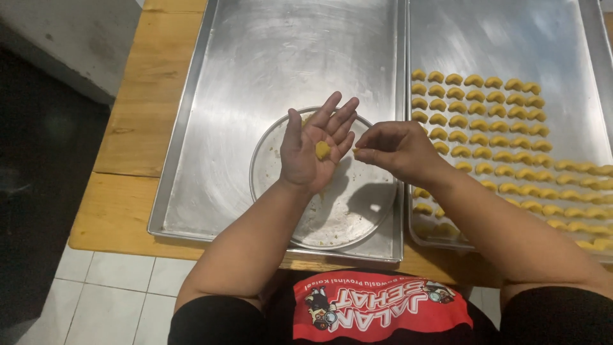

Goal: Shaping dough into crescent-shaped cookies and arranging them on a baking tray.

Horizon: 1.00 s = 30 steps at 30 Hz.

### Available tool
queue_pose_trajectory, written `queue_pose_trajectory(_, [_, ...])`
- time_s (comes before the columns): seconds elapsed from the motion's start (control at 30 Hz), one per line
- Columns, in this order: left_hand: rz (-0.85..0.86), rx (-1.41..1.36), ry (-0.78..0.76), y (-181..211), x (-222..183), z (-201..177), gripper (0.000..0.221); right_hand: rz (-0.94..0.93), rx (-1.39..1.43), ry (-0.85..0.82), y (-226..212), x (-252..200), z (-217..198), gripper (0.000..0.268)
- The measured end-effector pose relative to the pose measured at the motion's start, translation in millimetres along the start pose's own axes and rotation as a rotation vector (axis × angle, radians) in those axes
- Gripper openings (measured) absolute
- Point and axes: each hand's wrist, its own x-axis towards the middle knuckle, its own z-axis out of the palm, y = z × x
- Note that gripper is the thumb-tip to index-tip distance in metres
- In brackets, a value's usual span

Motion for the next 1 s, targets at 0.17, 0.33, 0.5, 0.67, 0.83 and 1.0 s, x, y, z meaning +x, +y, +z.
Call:
queue_pose_trajectory(0.17, [-0.018,-0.024,0.019,-18.4,-3.3,9.9,0.102,-0.384,-0.118,0.11,-22.8,-1.4,37.5,0.016])
queue_pose_trajectory(0.33, [-0.065,-0.024,0.031,-18.6,-8.9,15.1,0.11,-0.584,-0.348,0.099,-5.0,3.2,34.4,0.016])
queue_pose_trajectory(0.5, [-0.156,-0.275,-0.063,-32.3,-8.9,6.4,0.107,-0.433,-0.11,0.083,-1.6,10.7,-0.9,0.039])
queue_pose_trajectory(0.67, [-0.116,-0.425,-0.009,-33.8,-11.9,53.9,0.069,-0.718,-0.631,0.146,21.6,14.5,48.2,0.082])
queue_pose_trajectory(0.83, [-0.301,-0.676,-0.216,-12.8,-18.0,65.8,0.074,-0.909,-0.681,0.031,28.0,-11.2,70.9,0.103])
queue_pose_trajectory(1.0, [-0.279,-0.174,0.061,-53.1,-15.2,90.6,0.096,-0.382,-0.884,0.3,30.0,0.9,20.7,0.111])
